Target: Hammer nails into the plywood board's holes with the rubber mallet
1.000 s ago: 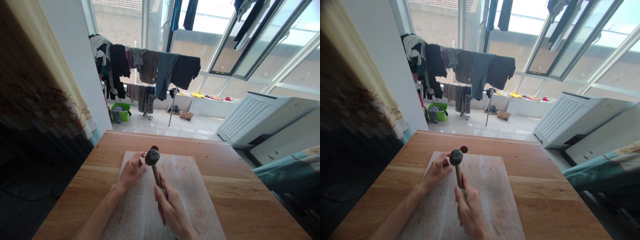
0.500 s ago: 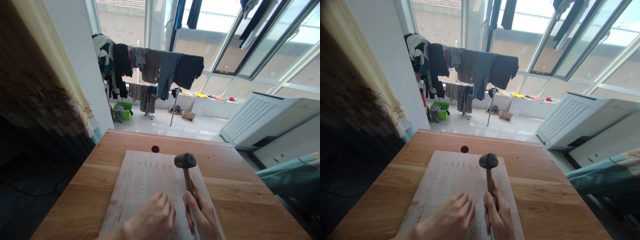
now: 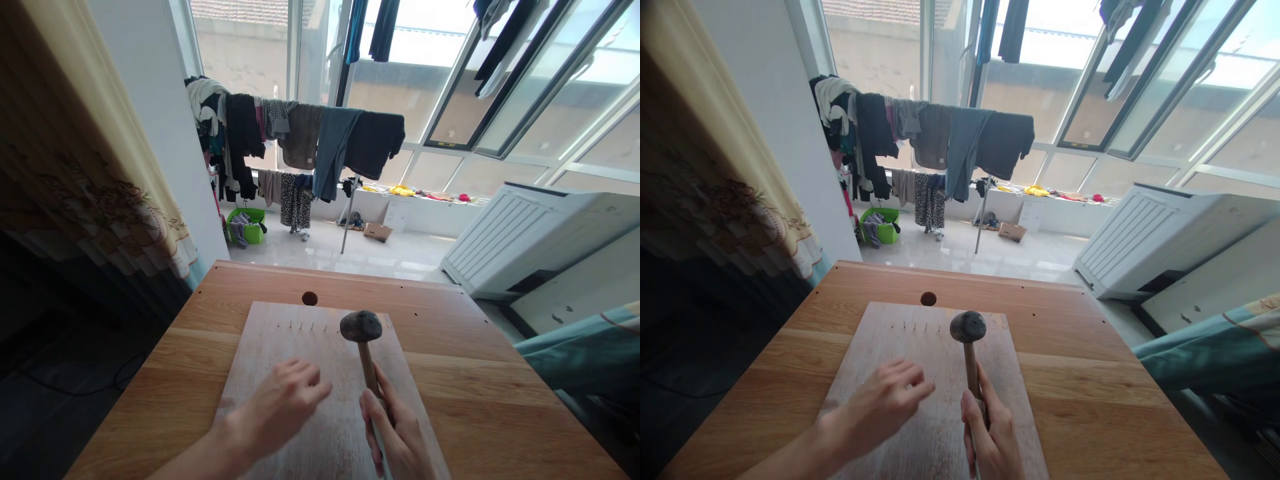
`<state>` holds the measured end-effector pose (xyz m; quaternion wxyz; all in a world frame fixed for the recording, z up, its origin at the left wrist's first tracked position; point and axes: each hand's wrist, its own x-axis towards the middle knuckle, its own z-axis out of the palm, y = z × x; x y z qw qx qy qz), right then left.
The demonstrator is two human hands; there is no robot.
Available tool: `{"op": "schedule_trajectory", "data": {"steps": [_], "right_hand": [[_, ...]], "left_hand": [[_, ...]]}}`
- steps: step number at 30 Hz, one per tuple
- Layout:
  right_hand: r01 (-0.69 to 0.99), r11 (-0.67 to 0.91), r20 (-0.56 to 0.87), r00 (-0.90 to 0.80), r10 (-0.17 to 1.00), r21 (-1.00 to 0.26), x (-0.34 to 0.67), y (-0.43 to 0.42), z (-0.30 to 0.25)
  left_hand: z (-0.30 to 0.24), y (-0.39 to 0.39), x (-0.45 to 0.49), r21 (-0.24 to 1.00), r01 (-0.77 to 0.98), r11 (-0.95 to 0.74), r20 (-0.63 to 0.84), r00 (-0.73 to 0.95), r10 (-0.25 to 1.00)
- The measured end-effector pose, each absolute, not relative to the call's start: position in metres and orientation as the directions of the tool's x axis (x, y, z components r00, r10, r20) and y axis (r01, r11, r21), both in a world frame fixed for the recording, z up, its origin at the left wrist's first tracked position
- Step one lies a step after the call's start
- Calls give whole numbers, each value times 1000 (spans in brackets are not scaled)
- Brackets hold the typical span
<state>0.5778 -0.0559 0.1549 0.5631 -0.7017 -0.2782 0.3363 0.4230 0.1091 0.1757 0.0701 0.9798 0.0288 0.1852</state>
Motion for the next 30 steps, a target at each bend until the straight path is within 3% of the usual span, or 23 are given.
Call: {"op": "schedule_trajectory", "data": {"steps": [5, 10, 30], "right_hand": [[-55, -178, -171, 656, 735, -982, 570, -53, 156], [-71, -185, -186, 648, 738, -980, 563, -49, 156], [24, -241, -183, 582, 792, -970, 550, -33, 155]], "left_hand": [[170, 169, 404, 573, 174, -801, 450, 750, 485], [155, 205, 405, 682, 285, -673, 449, 563, 694], [143, 209, 407, 738, 264, -620, 366, 615, 698]]}}
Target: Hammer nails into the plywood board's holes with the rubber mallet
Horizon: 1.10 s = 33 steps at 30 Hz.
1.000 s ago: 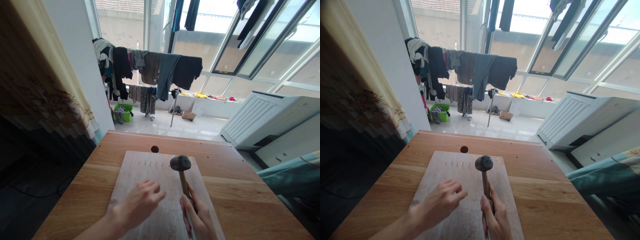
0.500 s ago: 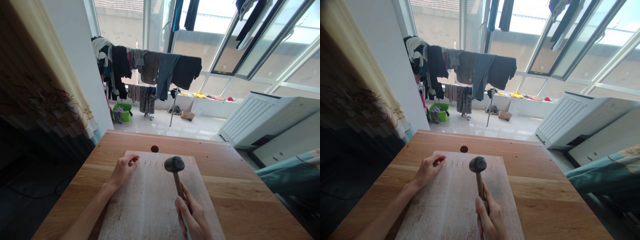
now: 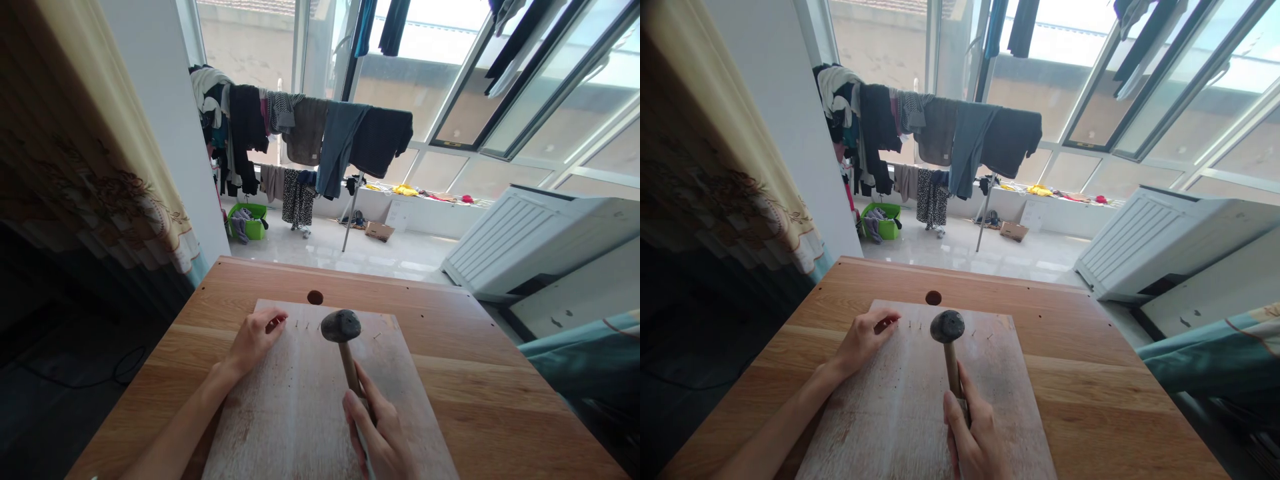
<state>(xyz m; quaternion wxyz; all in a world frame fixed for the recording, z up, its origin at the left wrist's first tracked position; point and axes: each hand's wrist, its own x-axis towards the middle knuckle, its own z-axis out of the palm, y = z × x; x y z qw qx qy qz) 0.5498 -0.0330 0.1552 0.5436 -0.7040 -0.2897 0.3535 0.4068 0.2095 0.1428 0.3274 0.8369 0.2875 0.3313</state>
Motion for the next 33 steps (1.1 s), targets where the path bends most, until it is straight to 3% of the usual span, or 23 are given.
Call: {"op": "schedule_trajectory", "data": {"steps": [14, 33], "right_hand": [[72, -236, -204, 300, 932, -969, 541, 26, 186], [146, -272, -235, 229, 945, -951, 535, 36, 183]], "left_hand": [[139, 212, 406, 791, 214, -573, 330, 640, 694], [137, 213, 407, 751, 283, -596, 341, 608, 717]]}}
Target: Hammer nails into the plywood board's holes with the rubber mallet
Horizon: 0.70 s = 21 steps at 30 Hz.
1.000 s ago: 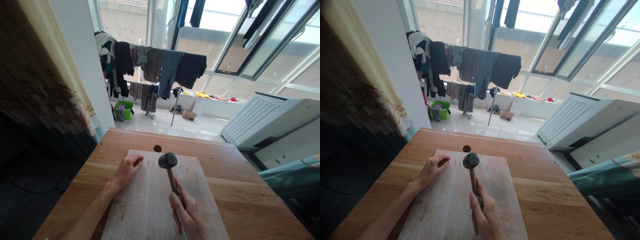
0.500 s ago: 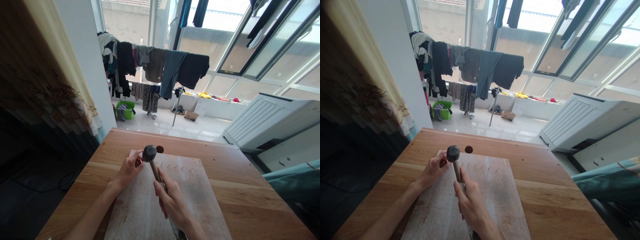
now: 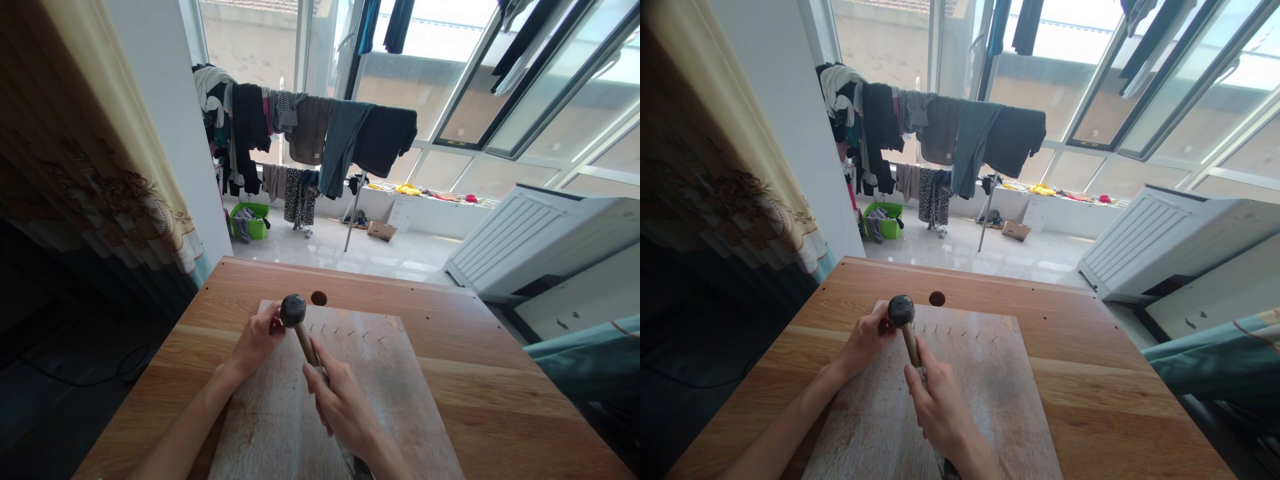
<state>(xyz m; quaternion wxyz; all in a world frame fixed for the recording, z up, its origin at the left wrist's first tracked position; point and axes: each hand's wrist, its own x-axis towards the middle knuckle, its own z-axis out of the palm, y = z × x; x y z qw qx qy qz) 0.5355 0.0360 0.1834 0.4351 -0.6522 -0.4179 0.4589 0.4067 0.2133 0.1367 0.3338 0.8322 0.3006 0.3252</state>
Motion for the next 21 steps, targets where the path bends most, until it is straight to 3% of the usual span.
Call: {"op": "schedule_trajectory", "data": {"steps": [6, 11, 14, 16, 21], "right_hand": [[135, -284, -247, 235, 940, -949, 537, 35, 184], [-59, -159, -169, 328, 929, -986, 532, 24, 179], [-223, 10, -112, 527, 842, -975, 521, 6, 172], [-302, 69, -156, 657, 737, -951, 514, -9, 167], [-487, 86, -341, 716, 609, -869, 515, -39, 150]], "left_hand": [[136, 213, 406, 748, 274, -605, 351, 610, 710], [132, 215, 405, 719, 241, -652, 409, 611, 677], [129, 216, 404, 704, 237, -669, 424, 616, 664], [128, 216, 403, 703, 239, -670, 413, 630, 657], [132, 214, 403, 683, 261, -682, 396, 653, 646]]}}
